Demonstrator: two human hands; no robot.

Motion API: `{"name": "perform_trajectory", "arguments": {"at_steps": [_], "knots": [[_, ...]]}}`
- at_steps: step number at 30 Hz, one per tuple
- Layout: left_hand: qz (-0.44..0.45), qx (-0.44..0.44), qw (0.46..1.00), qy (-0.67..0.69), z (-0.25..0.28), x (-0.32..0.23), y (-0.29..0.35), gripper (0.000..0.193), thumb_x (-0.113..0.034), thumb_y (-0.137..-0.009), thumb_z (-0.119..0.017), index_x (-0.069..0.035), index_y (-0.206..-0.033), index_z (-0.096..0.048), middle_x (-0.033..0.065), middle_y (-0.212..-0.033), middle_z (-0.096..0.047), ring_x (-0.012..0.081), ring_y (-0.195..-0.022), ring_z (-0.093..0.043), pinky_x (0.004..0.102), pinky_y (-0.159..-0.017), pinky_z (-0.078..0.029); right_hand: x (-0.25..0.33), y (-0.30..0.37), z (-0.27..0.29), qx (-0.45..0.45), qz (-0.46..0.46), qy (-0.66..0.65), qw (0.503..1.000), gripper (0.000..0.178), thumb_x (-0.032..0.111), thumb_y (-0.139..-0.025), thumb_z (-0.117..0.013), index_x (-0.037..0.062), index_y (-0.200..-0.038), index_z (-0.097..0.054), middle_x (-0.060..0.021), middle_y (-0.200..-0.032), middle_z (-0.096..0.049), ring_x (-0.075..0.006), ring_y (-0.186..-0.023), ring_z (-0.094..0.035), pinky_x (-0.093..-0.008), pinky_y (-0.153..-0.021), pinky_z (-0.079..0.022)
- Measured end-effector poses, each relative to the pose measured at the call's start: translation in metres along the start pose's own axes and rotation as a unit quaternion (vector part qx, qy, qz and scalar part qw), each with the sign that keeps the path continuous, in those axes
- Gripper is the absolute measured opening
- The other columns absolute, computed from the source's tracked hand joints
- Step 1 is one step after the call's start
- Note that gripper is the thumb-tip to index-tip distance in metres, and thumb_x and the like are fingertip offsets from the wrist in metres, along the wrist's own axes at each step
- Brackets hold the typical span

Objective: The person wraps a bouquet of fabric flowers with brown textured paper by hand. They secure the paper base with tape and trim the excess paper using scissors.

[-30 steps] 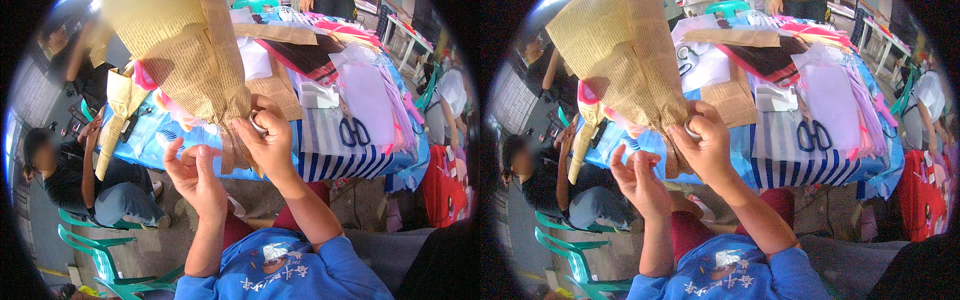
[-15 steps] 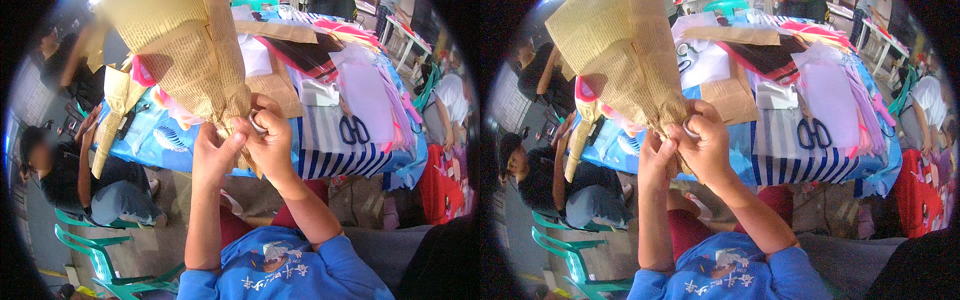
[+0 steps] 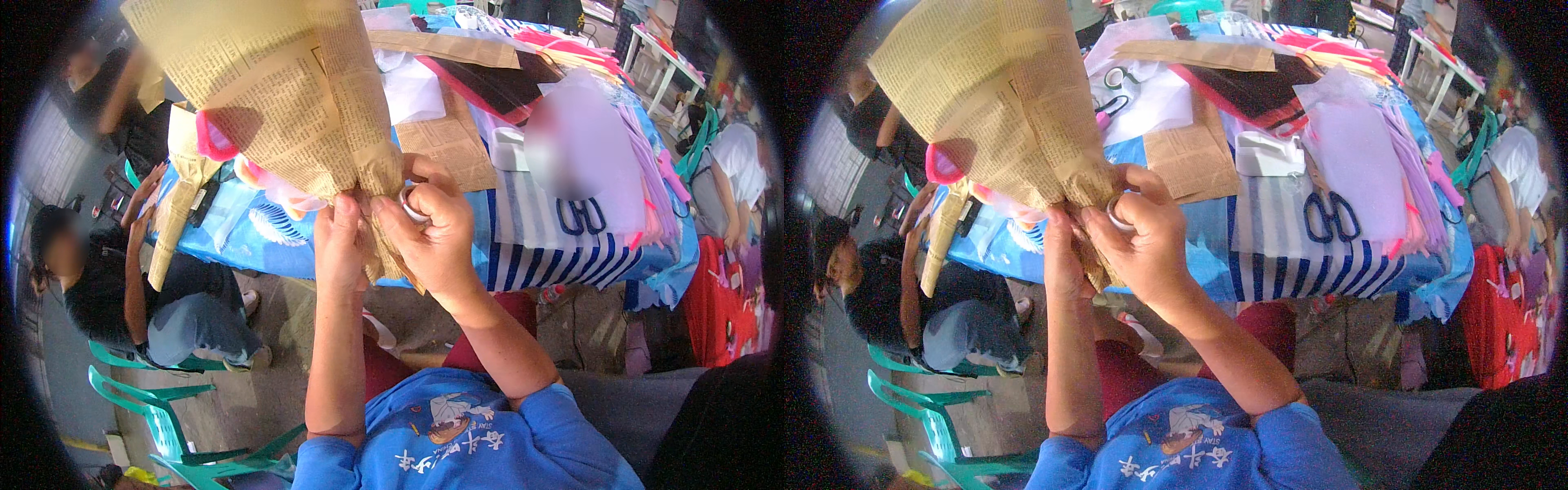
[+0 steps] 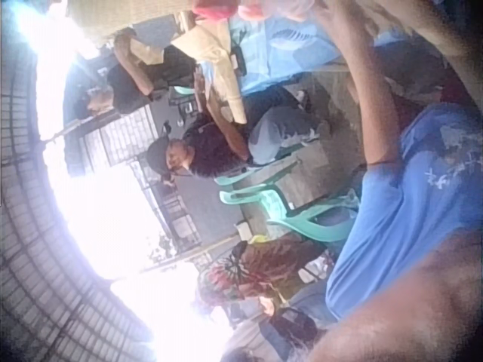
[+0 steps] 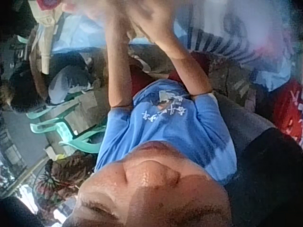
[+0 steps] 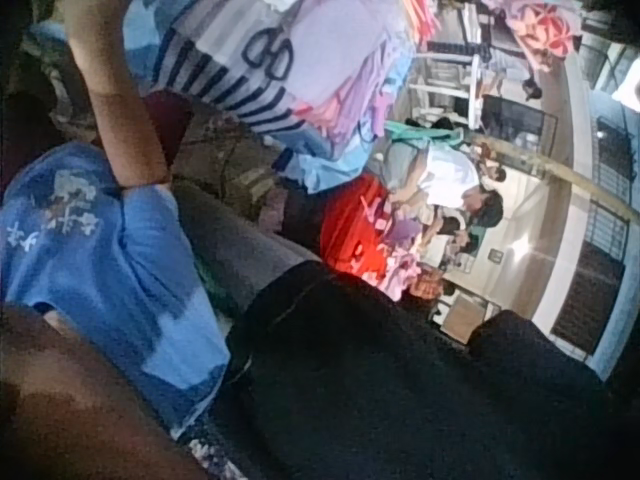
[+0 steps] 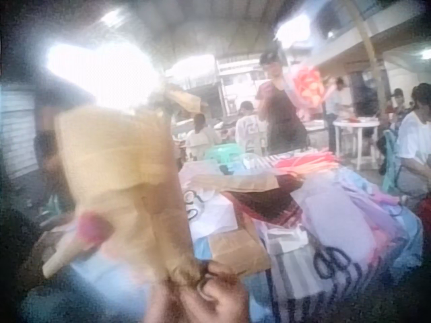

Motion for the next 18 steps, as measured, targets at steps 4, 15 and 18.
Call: {"name": "perform_trajectory", "arguments": {"at_steps": [4,15,18], "knots": [[-0.003,-0.022,1.0,0.004,0.0,-0.001,-0.002,0.055,-0.041,-0.088,-0.046,0.002,-0.121,-0.038,0.0134,-0.116,-0.05,0.0237,-0.104,-0.051,0.0351,-0.089,-0.041,-0.003,0.001,0.0,-0.001,-0.021,-0.009,1.0,0.022,-0.002,-0.069,-0.067,-0.0016,-0.061,-0.046,-0.0161,-0.094,-0.057,-0.0165,-0.069,-0.053,-0.0252,-0.058,-0.041],[0.007,-0.023,0.999,-0.031,0.008,0.0,0.001,0.073,-0.057,-0.08,-0.046,-0.002,-0.127,-0.033,0.0141,-0.122,-0.046,0.0263,-0.109,-0.048,0.0375,-0.092,-0.04,0.008,-0.006,-0.005,0.055,-0.002,-0.018,0.998,0.021,0.007,-0.068,-0.068,-0.0025,-0.063,-0.05,-0.0183,-0.089,-0.056,-0.0306,-0.077,-0.056,-0.0351,-0.063,-0.045],[0.004,0.058,0.998,-0.021,0.002,0.003,0.006,0.077,-0.058,-0.077,-0.05,-0.002,-0.127,-0.033,0.0138,-0.121,-0.046,0.0264,-0.108,-0.049,0.0373,-0.091,-0.042,0.008,-0.004,-0.004,0.05,0.011,0.001,0.999,0.021,0.006,-0.069,-0.068,-0.0026,-0.063,-0.05,-0.0185,-0.089,-0.056,-0.0308,-0.076,-0.056,-0.0355,-0.064,-0.044]]}}
Point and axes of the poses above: each hand's wrist, its own y-axis away from the middle knuckle, its own z-axis out of the back of the hand, x = y × z, the point moved 8 cm from there along -y, towards the middle knuckle
